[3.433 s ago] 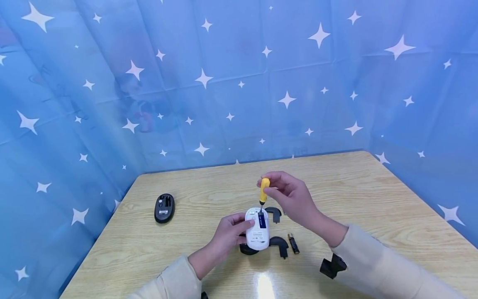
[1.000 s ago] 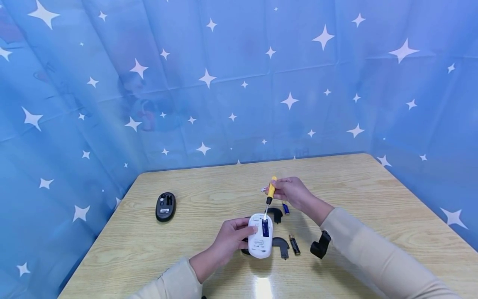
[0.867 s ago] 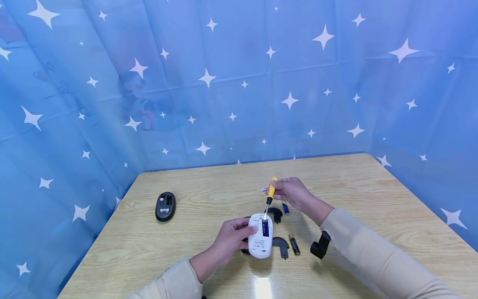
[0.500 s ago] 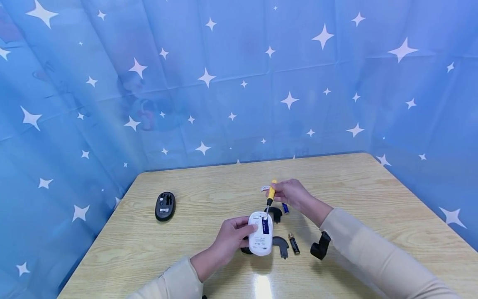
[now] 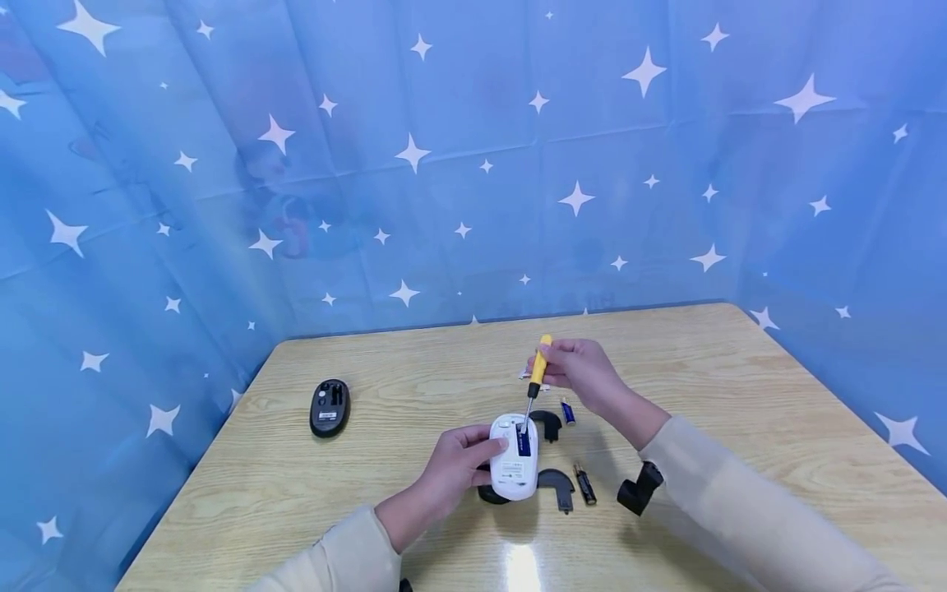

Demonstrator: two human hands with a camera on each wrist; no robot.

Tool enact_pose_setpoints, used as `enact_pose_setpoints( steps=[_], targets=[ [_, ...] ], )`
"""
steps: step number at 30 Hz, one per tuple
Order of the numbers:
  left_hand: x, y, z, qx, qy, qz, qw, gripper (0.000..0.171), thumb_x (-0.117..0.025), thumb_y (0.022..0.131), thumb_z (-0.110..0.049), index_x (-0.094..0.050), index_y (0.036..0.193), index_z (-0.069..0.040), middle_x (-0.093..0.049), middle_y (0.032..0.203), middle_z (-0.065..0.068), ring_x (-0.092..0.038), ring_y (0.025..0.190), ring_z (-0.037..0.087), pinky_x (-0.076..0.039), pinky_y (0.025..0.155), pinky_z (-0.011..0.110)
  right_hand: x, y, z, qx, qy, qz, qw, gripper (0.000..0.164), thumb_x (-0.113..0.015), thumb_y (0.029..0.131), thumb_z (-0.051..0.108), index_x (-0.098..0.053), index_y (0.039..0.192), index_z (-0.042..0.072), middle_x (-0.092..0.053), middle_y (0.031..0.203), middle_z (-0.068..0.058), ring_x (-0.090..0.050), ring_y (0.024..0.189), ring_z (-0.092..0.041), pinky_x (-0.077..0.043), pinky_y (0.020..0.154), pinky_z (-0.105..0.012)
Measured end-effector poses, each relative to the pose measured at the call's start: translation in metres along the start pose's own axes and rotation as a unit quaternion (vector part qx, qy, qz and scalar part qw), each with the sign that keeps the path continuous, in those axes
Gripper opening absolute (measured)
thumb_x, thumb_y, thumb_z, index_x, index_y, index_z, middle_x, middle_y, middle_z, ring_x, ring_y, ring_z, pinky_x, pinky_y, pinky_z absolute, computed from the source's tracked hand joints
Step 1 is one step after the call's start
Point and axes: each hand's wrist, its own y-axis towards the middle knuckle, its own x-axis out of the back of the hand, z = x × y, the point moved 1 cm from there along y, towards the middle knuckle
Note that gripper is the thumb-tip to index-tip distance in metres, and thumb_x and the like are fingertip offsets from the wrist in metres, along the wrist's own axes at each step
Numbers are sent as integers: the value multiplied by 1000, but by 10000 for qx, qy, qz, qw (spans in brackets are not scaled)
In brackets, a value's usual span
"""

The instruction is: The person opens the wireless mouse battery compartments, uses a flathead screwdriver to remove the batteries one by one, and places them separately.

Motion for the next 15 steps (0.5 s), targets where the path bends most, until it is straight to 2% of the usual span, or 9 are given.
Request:
enact_pose_setpoints(
  steps=[4, 10, 13, 15],
  targets=[
    [-1, -1, -1, -27, 13, -12, 10000, 32, -63, 91, -6, -60, 117, 13, -67, 94, 10, -67, 86, 21, -60, 74, 36, 1, -5, 12, 700, -255, -188, 9970, 39, -54, 101, 20, -52, 126, -10, -64, 115, -24, -66, 102, -25, -56, 85, -32],
    [-1, -3, -2, -17, 22, -29, 10000, 33, -64, 90, -7, -60, 117, 13, -67, 93, 9, -67, 84, 20, -60, 74, 36, -5, -16, 16, 1447, -542, -200, 9878, 34, -57, 100, 19, -55, 122, -8, -65, 113, -25, -67, 100, -26, -56, 84, -33],
    [0, -3, -1, 23, 40, -45, 10000, 34, -64, 91, -8, -59, 117, 12, -67, 94, 9, -67, 85, 20, -60, 74, 36, -9, -23, 16, 2035, -773, -27, 9760, 31, -57, 99, 17, -57, 119, -8, -67, 108, -22, -68, 98, -24, -57, 82, -33],
    [0, -2, 0, 42, 78, -65, 9999, 34, -64, 91, -9, -59, 118, 12, -67, 95, 9, -66, 85, 20, -60, 74, 35, -12, -29, 17, 2525, -1033, 101, 9620, 27, -57, 99, 15, -59, 116, -6, -69, 105, -18, -68, 95, -23, -58, 81, -32]
  ],
)
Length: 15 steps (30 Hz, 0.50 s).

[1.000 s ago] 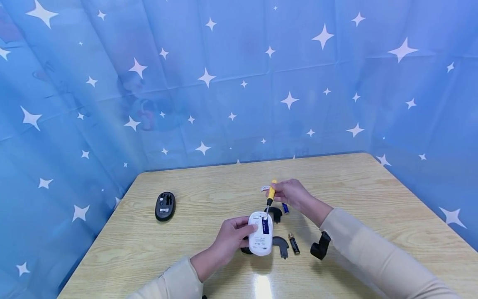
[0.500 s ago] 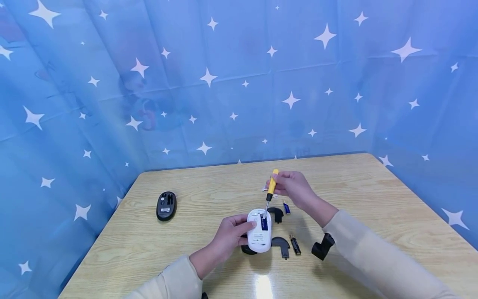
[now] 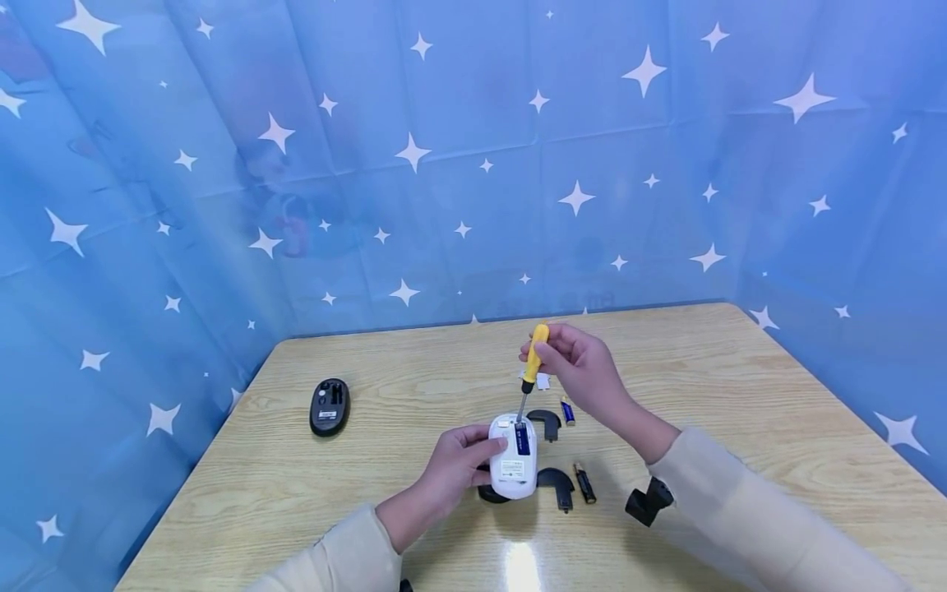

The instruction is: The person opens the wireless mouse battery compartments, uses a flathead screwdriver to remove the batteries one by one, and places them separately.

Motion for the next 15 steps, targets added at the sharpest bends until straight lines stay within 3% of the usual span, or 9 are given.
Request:
enact_pose_setpoints(
  steps=[3, 6, 9, 12, 15],
  targets=[
    [0, 0, 0, 20, 40, -34, 10000, 36, -64, 92, -10, -59, 120, 11, -67, 95, 10, -66, 86, 20, -60, 74, 34, -4, -6, 6, 851, -389, 207, 9954, 17, -57, 98, 6, -62, 111, -4, -71, 101, -12, -69, 91, -22, -60, 74, -30],
    [0, 0, 0, 45, 34, -60, 10000, 36, -64, 92, -11, -58, 120, 11, -67, 96, 10, -67, 87, 20, -60, 75, 34, -7, -10, 9, 1662, -661, 327, 9833, 15, -57, 94, -6, -63, 108, -4, -71, 97, -11, -69, 83, -22, -59, 66, -27],
    [0, 0, 0, 31, 15, -59, 10000, 36, -64, 92, -10, -58, 120, 11, -67, 96, 10, -67, 87, 21, -60, 75, 35, -12, -14, 20, 2052, -802, 333, 9749, 17, -57, 89, -16, -63, 104, -8, -70, 93, -16, -68, 74, -24, -57, 61, -23],
    [0, -1, 1, 10, 54, -73, 10000, 35, -64, 91, -9, -59, 119, 11, -68, 96, 10, -67, 86, 21, -60, 75, 36, -12, -14, 20, 1675, -648, 299, 9833, 13, -56, 92, -12, -61, 104, -9, -70, 93, -18, -69, 76, -25, -59, 69, -24],
    [0, -2, 3, 1, 71, -78, 9999, 35, -64, 91, -7, -58, 119, 12, -67, 96, 11, -67, 86, 21, -60, 75, 37, -8, -9, 9, 778, -250, 254, 9963, 16, -55, 98, 2, -60, 108, -9, -69, 97, -18, -69, 85, -25, -59, 74, -29]
  ],
)
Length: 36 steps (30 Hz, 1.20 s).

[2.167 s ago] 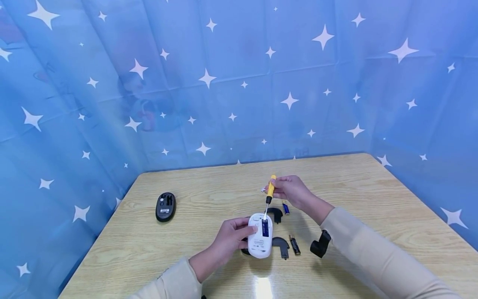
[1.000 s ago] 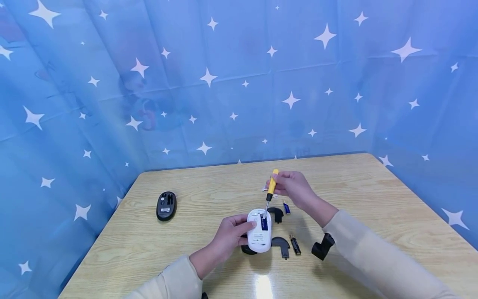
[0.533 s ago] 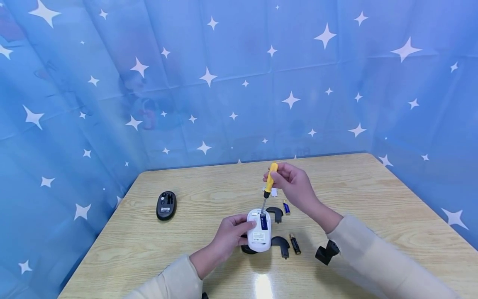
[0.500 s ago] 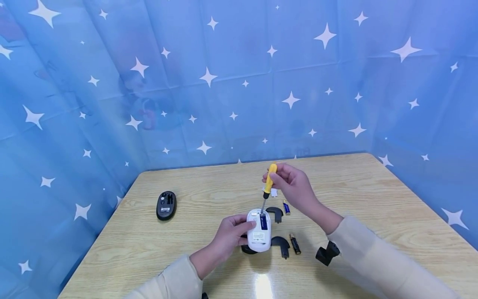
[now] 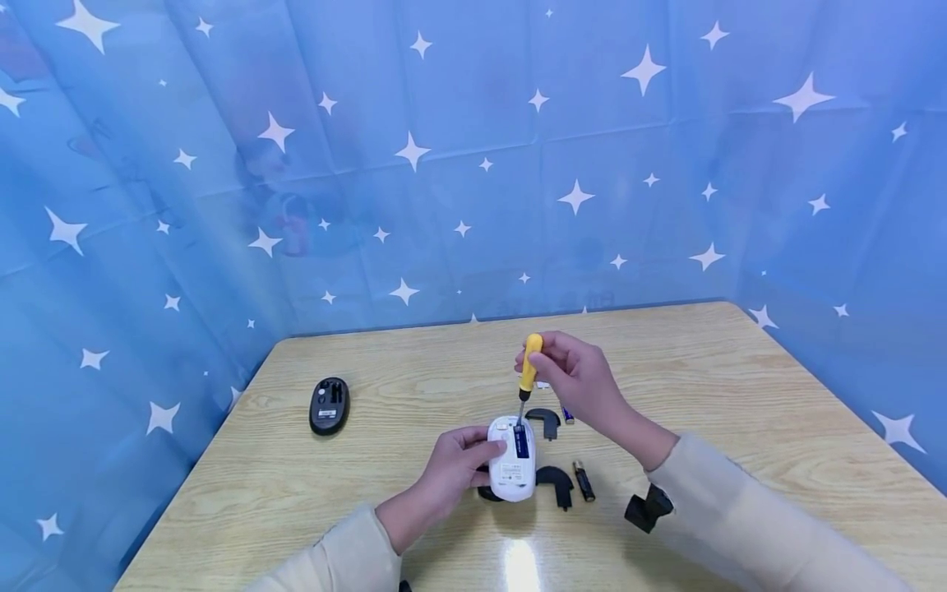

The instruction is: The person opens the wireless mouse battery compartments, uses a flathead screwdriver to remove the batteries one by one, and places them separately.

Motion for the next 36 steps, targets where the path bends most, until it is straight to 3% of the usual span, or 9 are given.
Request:
enact_pose_setpoints(
  steps=[3, 7, 17, 21, 25, 36],
  targets=[
    [0, -1, 2, -4, -10, 27, 10000, 35, -64, 90, -6, -58, 120, 13, -67, 96, 11, -66, 86, 21, -60, 75, 37, 5, 4, -11, -896, 386, -78, 9952, 26, -54, 100, 11, -58, 113, -11, -68, 102, -21, -68, 94, -27, -58, 79, -34],
    [0, -2, 2, -21, 4, 83, 10000, 37, -64, 90, -6, -57, 121, 13, -67, 96, 11, -67, 86, 21, -60, 74, 36, 12, 8, -26, -1819, 658, -276, 9807, 32, -55, 101, 17, -56, 118, -10, -67, 107, -23, -68, 97, -25, -57, 82, -33],
    [-1, -2, 1, -90, -46, 100, 9999, 36, -64, 90, -5, -58, 120, 13, -68, 96, 11, -67, 86, 21, -60, 74, 36, 20, 10, -52, -3164, 1417, -524, 9365, 35, -52, 102, 16, -52, 120, -13, -67, 107, -21, -69, 89, -16, -57, 81, -26],
    [-2, -1, 2, -87, -94, 116, 9999, 34, -64, 90, -5, -59, 118, 13, -68, 95, 12, -67, 87, 22, -60, 74, 36, 19, 9, -59, -3461, 1683, -613, 9209, 33, -50, 102, 12, -51, 121, -15, -66, 110, -24, -68, 93, -21, -57, 79, -25],
    [-1, 0, 2, -62, -123, 113, 9998, 32, -64, 90, -5, -60, 117, 12, -68, 95, 11, -67, 86, 21, -60, 74, 36, 18, 8, -65, -3578, 1886, -674, 9120, 32, -49, 102, 9, -49, 122, -17, -68, 105, -23, -69, 92, -24, -57, 78, -24],
    [0, 1, 4, -14, -133, 85, 9999, 31, -64, 90, -5, -60, 116, 12, -68, 95, 11, -67, 85, 20, -60, 72, 36, 15, 5, -77, -3710, 1983, -534, 9056, 38, -48, 103, 10, -45, 127, -19, -68, 100, -20, -67, 82, -14, -57, 78, -22]
  ],
)
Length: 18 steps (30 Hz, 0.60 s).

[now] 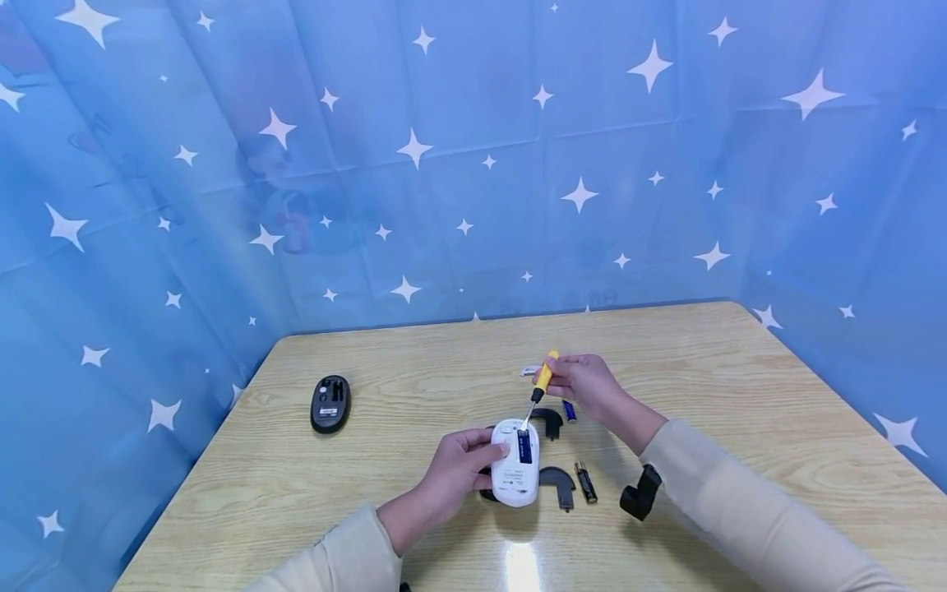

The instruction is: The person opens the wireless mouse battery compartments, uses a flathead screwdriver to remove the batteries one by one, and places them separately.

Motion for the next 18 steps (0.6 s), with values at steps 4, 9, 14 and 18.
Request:
enact_pose_setpoints(
  steps=[4, 9, 14, 18],
  targets=[
    [0, -1, 0, -14, -3, 0, 10000, 32, -64, 91, -5, -60, 118, 12, -68, 96, 11, -67, 87, 21, -60, 73, 36, 0, 0, -2, -122, -109, -12, 9999, 39, -47, 103, 11, -44, 129, -18, -69, 99, -17, -66, 81, -13, -57, 77, -21],
    [0, 0, 0, -39, -35, 28, 10000, 33, -64, 91, -5, -59, 119, 12, -69, 98, 12, -68, 88, 23, -60, 75, 38, -1, 1, -3, -232, -70, -34, 9997, 42, -47, 103, 11, -40, 133, -18, -68, 102, -19, -66, 81, -12, -57, 77, -21],
    [-1, 0, 0, -66, -90, 66, 9999, 33, -63, 91, -5, -59, 120, 12, -69, 98, 13, -68, 87, 23, -60, 74, 37, -1, 4, -5, -484, 200, -82, 9986, 43, -47, 103, 10, -39, 135, -17, -69, 92, -11, -67, 80, -13, -56, 79, -22],
    [-1, 0, -1, -91, -142, 128, 9998, 34, -63, 92, -5, -58, 121, 13, -69, 100, 14, -68, 88, 24, -60, 75, 38, -1, 6, -7, -676, 295, -106, 9972, 43, -46, 103, 10, -38, 136, -16, -68, 89, -9, -67, 78, -12, -56, 78, -21]
  ],
)
